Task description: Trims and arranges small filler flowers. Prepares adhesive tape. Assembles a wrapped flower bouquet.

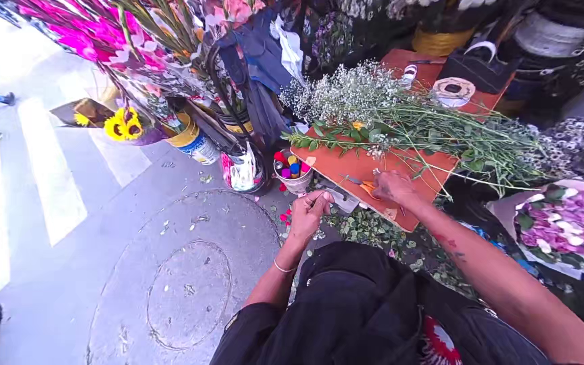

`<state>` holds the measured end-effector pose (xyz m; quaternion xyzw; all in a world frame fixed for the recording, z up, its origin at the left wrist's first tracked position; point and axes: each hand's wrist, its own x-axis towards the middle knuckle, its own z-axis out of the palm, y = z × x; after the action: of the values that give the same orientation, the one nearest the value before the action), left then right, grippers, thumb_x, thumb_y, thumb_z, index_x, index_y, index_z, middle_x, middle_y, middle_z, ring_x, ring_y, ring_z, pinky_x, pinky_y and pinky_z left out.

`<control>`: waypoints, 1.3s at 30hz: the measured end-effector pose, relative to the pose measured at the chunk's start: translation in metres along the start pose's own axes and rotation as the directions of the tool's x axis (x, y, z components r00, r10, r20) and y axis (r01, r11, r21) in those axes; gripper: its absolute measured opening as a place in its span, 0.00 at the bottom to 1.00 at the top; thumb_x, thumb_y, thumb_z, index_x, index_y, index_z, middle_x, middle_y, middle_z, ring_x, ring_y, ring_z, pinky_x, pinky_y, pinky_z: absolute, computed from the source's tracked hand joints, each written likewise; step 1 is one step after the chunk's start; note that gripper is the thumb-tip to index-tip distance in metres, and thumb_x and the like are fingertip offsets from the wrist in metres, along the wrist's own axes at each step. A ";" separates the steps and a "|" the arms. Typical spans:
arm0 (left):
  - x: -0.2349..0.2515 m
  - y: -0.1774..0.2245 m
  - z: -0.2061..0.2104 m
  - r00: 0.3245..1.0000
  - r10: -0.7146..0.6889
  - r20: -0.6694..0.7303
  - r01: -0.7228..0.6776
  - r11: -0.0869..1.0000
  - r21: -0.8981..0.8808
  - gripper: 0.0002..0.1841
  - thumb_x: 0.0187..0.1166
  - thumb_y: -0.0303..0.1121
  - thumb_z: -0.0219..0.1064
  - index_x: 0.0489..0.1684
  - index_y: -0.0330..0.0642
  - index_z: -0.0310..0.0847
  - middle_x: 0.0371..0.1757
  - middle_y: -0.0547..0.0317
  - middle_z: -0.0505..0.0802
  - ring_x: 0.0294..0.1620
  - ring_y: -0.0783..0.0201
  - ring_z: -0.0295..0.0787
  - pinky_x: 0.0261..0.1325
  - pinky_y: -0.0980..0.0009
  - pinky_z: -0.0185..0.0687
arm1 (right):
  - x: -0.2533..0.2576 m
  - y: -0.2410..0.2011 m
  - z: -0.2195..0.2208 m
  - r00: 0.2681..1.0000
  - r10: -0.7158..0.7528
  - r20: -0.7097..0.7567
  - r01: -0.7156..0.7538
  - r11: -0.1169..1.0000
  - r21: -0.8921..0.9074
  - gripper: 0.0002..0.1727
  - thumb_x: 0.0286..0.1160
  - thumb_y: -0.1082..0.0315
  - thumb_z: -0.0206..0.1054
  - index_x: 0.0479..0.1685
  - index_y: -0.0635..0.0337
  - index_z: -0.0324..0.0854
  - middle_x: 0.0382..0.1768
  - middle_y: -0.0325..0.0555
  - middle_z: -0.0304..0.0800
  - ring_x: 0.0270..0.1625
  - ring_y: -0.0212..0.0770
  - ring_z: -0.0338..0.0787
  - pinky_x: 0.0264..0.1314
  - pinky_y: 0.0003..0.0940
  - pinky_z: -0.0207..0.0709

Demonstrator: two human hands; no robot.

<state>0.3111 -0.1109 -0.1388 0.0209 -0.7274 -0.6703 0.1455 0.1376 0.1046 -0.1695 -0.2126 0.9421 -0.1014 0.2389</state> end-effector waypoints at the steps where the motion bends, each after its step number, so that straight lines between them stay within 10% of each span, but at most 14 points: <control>1: 0.003 -0.001 -0.002 1.000 -0.003 -0.013 0.003 1.000 -0.019 0.14 0.86 0.26 0.56 0.37 0.36 0.89 0.21 0.73 0.87 0.22 0.81 0.77 0.29 0.82 0.74 | -0.006 0.000 0.000 0.999 -0.041 -0.018 0.043 0.989 0.141 0.18 0.68 0.58 0.76 0.48 0.65 0.90 0.49 0.67 0.91 0.59 0.67 0.87 0.61 0.71 0.74; 6: 0.025 -0.015 -0.004 0.999 -0.033 -0.016 0.034 0.999 0.035 0.14 0.87 0.27 0.56 0.38 0.36 0.89 0.20 0.73 0.86 0.20 0.81 0.76 0.28 0.82 0.73 | -0.035 0.004 0.021 1.000 0.024 -0.004 -0.007 0.433 0.901 0.06 0.83 0.72 0.62 0.50 0.60 0.83 0.31 0.33 0.92 0.21 0.19 0.77 0.18 0.16 0.64; 9: 0.042 -0.034 0.006 0.995 -0.096 0.014 0.096 0.994 0.046 0.14 0.88 0.28 0.56 0.38 0.35 0.89 0.19 0.72 0.86 0.19 0.81 0.74 0.27 0.81 0.71 | -0.030 0.022 0.031 0.994 0.107 -0.010 -0.025 0.321 0.947 0.09 0.81 0.62 0.69 0.51 0.55 0.81 0.29 0.28 0.86 0.18 0.17 0.69 0.17 0.15 0.57; 16: 0.070 -0.048 0.025 0.982 -0.162 0.095 0.160 0.987 0.033 0.14 0.88 0.27 0.55 0.38 0.34 0.89 0.19 0.71 0.85 0.18 0.81 0.72 0.25 0.82 0.68 | -0.050 0.042 0.010 0.991 -0.094 -0.094 0.102 0.094 0.990 0.17 0.93 0.53 0.50 0.58 0.51 0.80 0.39 0.27 0.87 0.15 0.14 0.60 0.15 0.10 0.53; 20: 0.078 -0.041 0.028 0.983 -0.148 0.111 0.151 0.988 -0.025 0.14 0.89 0.27 0.55 0.39 0.33 0.88 0.19 0.71 0.85 0.17 0.82 0.71 0.23 0.83 0.67 | -0.080 0.036 -0.011 0.971 -0.042 -0.234 0.227 0.458 0.859 0.19 0.79 0.42 0.63 0.48 0.46 0.82 0.32 0.20 0.84 0.24 0.16 0.72 0.26 0.14 0.64; 24: 0.079 -0.028 0.028 0.982 -0.104 0.157 0.114 0.992 -0.054 0.13 0.88 0.27 0.56 0.39 0.33 0.88 0.19 0.72 0.85 0.18 0.82 0.72 0.24 0.83 0.68 | -0.114 0.010 -0.006 0.994 -0.048 -0.096 0.090 0.857 0.507 0.30 0.72 0.34 0.67 0.35 0.56 0.85 0.22 0.39 0.78 0.28 0.37 0.78 0.35 0.45 0.70; 39: 0.114 -0.043 0.026 0.964 -0.073 0.255 0.077 0.997 -0.007 0.13 0.86 0.26 0.57 0.37 0.35 0.89 0.19 0.72 0.86 0.19 0.82 0.76 0.27 0.83 0.72 | -0.092 -0.002 0.004 0.994 -0.047 -0.097 0.091 0.848 0.522 0.29 0.70 0.35 0.69 0.35 0.56 0.83 0.20 0.39 0.77 0.25 0.38 0.78 0.32 0.44 0.70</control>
<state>0.1890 -0.1162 -0.1620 -0.0392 -0.7332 -0.6784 0.0256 0.2134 0.1439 -0.1348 -0.1684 0.8790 -0.3721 0.2461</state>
